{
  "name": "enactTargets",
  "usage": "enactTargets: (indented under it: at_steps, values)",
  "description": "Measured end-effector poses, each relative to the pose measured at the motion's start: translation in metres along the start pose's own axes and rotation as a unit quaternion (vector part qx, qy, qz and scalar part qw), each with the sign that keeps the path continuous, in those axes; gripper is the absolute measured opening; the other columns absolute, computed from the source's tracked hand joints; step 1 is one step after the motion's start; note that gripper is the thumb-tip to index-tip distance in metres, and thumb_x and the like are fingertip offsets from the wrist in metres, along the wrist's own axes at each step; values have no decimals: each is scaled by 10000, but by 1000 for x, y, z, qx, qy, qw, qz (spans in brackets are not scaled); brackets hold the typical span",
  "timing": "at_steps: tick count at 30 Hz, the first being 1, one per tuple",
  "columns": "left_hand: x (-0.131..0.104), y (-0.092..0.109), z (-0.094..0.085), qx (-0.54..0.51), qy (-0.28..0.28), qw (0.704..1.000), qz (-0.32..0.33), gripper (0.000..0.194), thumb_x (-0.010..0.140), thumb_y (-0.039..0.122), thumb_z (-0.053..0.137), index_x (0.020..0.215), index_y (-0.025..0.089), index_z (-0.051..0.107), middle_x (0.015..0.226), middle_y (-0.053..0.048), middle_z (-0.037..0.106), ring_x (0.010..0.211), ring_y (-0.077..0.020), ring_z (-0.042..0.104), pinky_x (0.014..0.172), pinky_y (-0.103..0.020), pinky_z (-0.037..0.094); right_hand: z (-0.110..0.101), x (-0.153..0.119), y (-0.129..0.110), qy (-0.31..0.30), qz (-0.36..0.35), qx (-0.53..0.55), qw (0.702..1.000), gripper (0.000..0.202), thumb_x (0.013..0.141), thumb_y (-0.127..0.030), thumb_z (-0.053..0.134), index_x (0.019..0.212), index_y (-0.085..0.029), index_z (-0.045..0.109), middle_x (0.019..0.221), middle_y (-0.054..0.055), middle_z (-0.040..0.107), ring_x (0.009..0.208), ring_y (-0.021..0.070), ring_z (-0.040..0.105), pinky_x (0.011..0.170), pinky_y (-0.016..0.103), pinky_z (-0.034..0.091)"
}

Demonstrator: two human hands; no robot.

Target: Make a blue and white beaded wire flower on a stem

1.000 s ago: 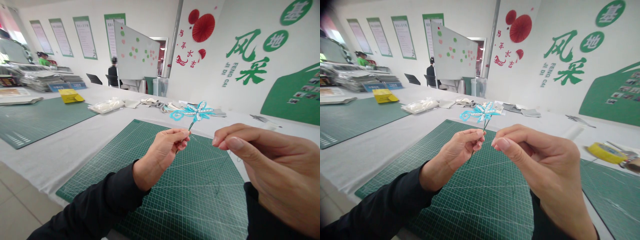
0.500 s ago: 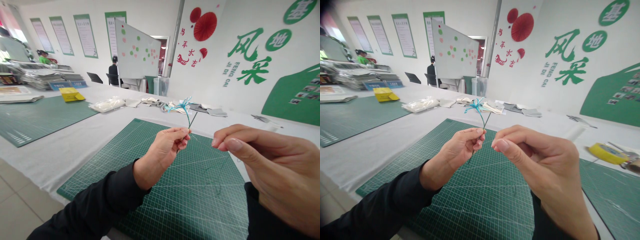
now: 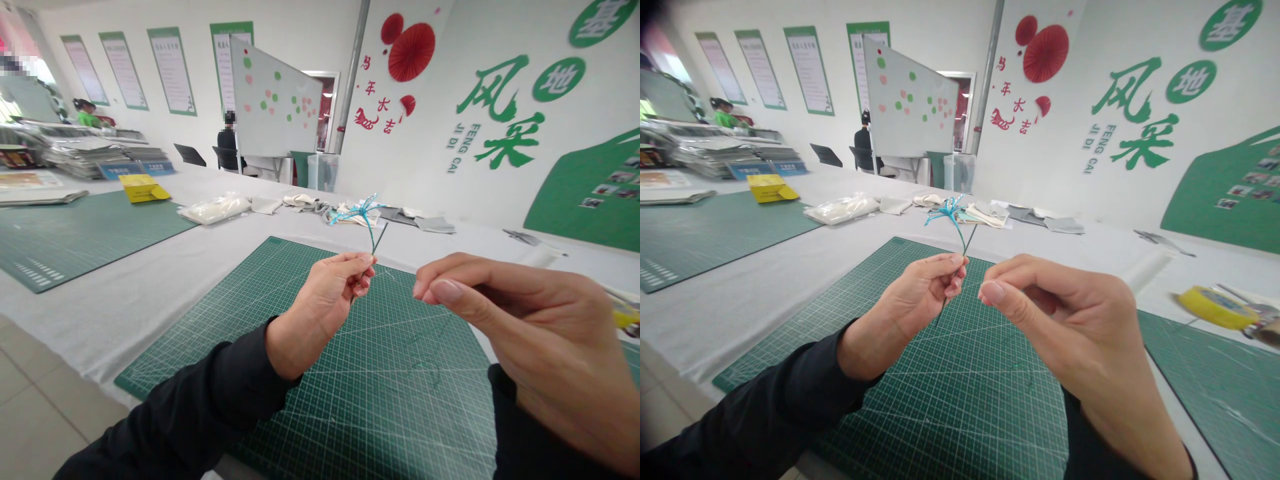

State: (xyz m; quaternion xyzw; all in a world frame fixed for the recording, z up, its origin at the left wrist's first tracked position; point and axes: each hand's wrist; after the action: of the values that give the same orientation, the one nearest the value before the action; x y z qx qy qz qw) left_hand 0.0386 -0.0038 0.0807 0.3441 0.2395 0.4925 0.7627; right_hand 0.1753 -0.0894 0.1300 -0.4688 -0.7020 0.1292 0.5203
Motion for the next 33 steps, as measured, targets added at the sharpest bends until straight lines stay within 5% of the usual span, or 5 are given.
enactTargets:
  at_steps: [15,33]
  values:
    - [0,0,0,46,39,998,9,105,743,116,654,655,93,601,591,3,540,489,-55,467,473,-194,331,1,1,3,-49,-6,-29,998,157,765,-347,712,648,-243,702,746,12,718,685,162,652,555,252,488]
    - [-5,2,3,61,66,996,7,27,739,106,652,736,81,662,593,5,527,475,-38,405,447,-194,236,2,1,4,-39,-15,-43,998,161,773,-347,698,647,-248,706,757,17,723,685,167,652,519,255,476]
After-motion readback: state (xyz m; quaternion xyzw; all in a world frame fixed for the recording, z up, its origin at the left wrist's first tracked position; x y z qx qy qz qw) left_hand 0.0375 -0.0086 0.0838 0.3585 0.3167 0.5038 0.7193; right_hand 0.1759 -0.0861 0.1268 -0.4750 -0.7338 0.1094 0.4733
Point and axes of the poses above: each hand's wrist, its own x-axis towards the middle knuckle, its own z-axis out of the palm, y = z × x
